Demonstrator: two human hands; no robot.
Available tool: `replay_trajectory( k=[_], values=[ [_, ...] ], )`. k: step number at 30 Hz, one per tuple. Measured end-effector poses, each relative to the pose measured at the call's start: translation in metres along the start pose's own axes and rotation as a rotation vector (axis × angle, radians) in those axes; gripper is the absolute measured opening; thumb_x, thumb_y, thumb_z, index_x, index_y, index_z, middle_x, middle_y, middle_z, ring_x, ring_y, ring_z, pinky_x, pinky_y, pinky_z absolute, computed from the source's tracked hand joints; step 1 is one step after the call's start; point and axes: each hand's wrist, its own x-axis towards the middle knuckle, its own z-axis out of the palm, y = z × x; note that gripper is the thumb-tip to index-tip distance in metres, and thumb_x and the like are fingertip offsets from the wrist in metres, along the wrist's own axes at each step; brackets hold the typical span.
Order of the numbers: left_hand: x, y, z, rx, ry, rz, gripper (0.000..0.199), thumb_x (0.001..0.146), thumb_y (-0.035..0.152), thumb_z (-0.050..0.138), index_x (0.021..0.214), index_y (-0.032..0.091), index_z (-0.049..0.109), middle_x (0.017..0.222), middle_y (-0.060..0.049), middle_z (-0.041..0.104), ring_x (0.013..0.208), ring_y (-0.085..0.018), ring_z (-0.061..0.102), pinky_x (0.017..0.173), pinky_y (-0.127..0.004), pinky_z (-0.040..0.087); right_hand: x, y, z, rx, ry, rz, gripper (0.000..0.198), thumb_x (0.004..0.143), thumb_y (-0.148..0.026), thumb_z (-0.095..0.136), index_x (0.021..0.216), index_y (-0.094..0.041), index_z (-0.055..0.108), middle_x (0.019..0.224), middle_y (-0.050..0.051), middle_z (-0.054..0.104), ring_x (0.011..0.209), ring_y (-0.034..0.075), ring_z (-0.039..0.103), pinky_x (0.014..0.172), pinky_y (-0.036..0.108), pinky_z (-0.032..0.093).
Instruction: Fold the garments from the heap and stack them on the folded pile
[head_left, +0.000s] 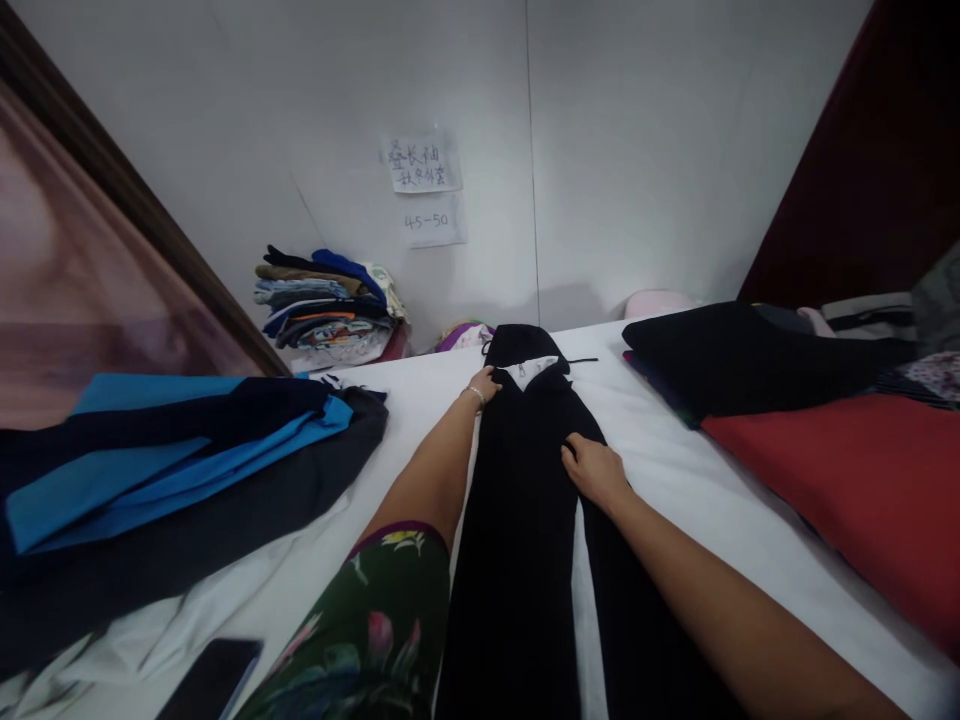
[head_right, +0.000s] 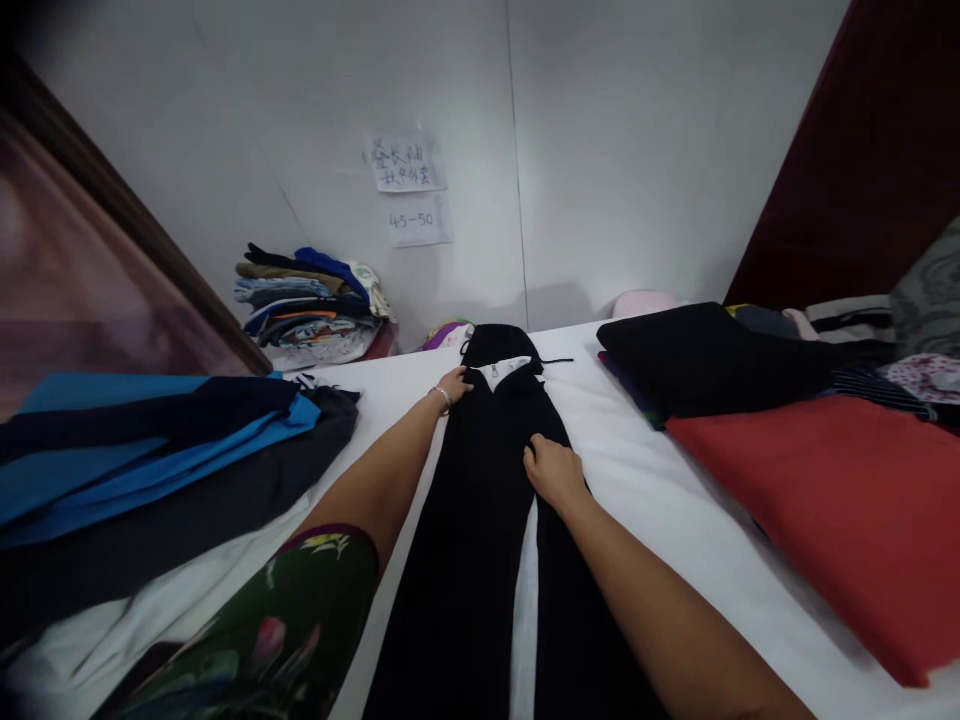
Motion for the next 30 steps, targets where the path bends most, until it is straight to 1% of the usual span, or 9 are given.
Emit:
replay_trajectory(
  k=[3, 6, 10, 15, 19, 22, 25, 28, 30],
  values=[
    [-0.005, -0.008, -0.007, 0.082, 0.048, 0.034, 0.037, 0.087, 0.033, 0.062, 0.120, 0.017, 0.056, 0.122, -0.010, 0.058, 0.106, -0.022, 0.058, 0.089, -0.041, 0.049, 0.000, 0.000, 0.000, -0.003, 0.007, -0.002, 0.028, 0.095, -0.037, 0.034, 0.101, -0.023, 0.058, 0.098, 0.007, 0.070, 0.089, 0.022, 0.065, 0.070, 0.030, 0.040],
    [-0.011, -0.014, -0.016, 0.150, 0.124, 0.027, 0.053, 0.072, 0.032, 0.076, 0.119, 0.017, 0.057, 0.125, -0.012, 0.059, 0.119, -0.026, 0.053, 0.097, -0.032, 0.042, 0.000, 0.000, 0.000, -0.007, 0.015, 0.002, 0.028, 0.095, -0.036, 0.035, 0.100, -0.022, 0.058, 0.095, 0.007, 0.070, 0.087, 0.023, 0.066, 0.068, 0.030, 0.040],
    [-0.032, -0.028, -0.021, 0.184, 0.181, -0.048, 0.066, 0.069, 0.042, 0.076, 0.124, 0.014, 0.052, 0.126, -0.017, 0.060, 0.123, -0.029, 0.052, 0.097, -0.031, 0.040, 0.001, 0.001, 0.001, -0.004, 0.014, -0.001, 0.028, 0.094, -0.037, 0.036, 0.102, -0.022, 0.059, 0.097, 0.008, 0.070, 0.090, 0.024, 0.065, 0.070, 0.031, 0.041],
    [-0.077, -0.045, -0.015, 0.167, 0.125, -0.100, 0.076, 0.059, 0.040, 0.083, 0.124, 0.013, 0.053, 0.124, -0.017, 0.062, 0.115, -0.031, 0.058, 0.091, -0.031, 0.045, 0.000, 0.002, 0.001, -0.005, 0.019, 0.012, 0.030, 0.094, -0.038, 0.037, 0.107, -0.022, 0.059, 0.099, 0.008, 0.070, 0.092, 0.024, 0.065, 0.072, 0.031, 0.042],
    [-0.116, -0.046, -0.018, 0.129, 0.087, -0.128, 0.086, 0.059, 0.046, 0.083, 0.129, 0.009, 0.049, 0.130, -0.021, 0.056, 0.118, -0.033, 0.055, 0.091, -0.032, 0.046, -0.001, 0.003, 0.000, 0.045, 0.025, 0.018, 0.031, 0.093, -0.038, 0.039, 0.108, -0.022, 0.061, 0.101, 0.009, 0.070, 0.095, 0.024, 0.064, 0.076, 0.031, 0.043],
    [-0.149, -0.048, -0.026, 0.090, 0.046, -0.144, 0.090, 0.059, 0.046, 0.082, 0.133, 0.011, 0.045, 0.134, -0.020, 0.053, 0.120, -0.032, 0.054, 0.091, -0.033, 0.047, 0.001, 0.006, -0.001, 0.102, 0.010, 0.027, 0.032, 0.092, -0.038, 0.042, 0.112, -0.022, 0.061, 0.106, 0.009, 0.069, 0.100, 0.026, 0.062, 0.079, 0.033, 0.043],
    [-0.189, -0.056, -0.032, 0.047, -0.017, -0.165, 0.087, 0.060, 0.042, 0.083, 0.132, 0.012, 0.046, 0.129, -0.019, 0.058, 0.113, -0.030, 0.059, 0.087, -0.032, 0.050, 0.007, 0.012, -0.005, 0.150, -0.026, 0.018, 0.035, 0.091, -0.041, 0.046, 0.118, -0.023, 0.060, 0.112, 0.007, 0.067, 0.104, 0.024, 0.060, 0.081, 0.031, 0.043],
    [-0.233, -0.065, -0.036, -0.016, -0.092, -0.162, 0.068, 0.063, 0.037, 0.083, 0.121, 0.013, 0.056, 0.115, -0.014, 0.067, 0.102, -0.027, 0.065, 0.082, -0.030, 0.053, 0.007, 0.018, -0.010, 0.224, -0.053, 0.009, 0.044, 0.089, -0.043, 0.052, 0.125, -0.019, 0.056, 0.113, 0.007, 0.066, 0.101, 0.020, 0.061, 0.081, 0.027, 0.044],
    [-0.263, -0.071, -0.040, -0.079, -0.136, -0.137, 0.056, 0.065, 0.034, 0.081, 0.113, 0.016, 0.060, 0.108, -0.010, 0.071, 0.098, -0.025, 0.067, 0.081, -0.029, 0.055, 0.000, 0.021, -0.013, 0.272, -0.047, 0.011, 0.049, 0.089, -0.040, 0.052, 0.131, -0.016, 0.051, 0.111, 0.008, 0.066, 0.098, 0.018, 0.062, 0.080, 0.026, 0.044]
  ],
)
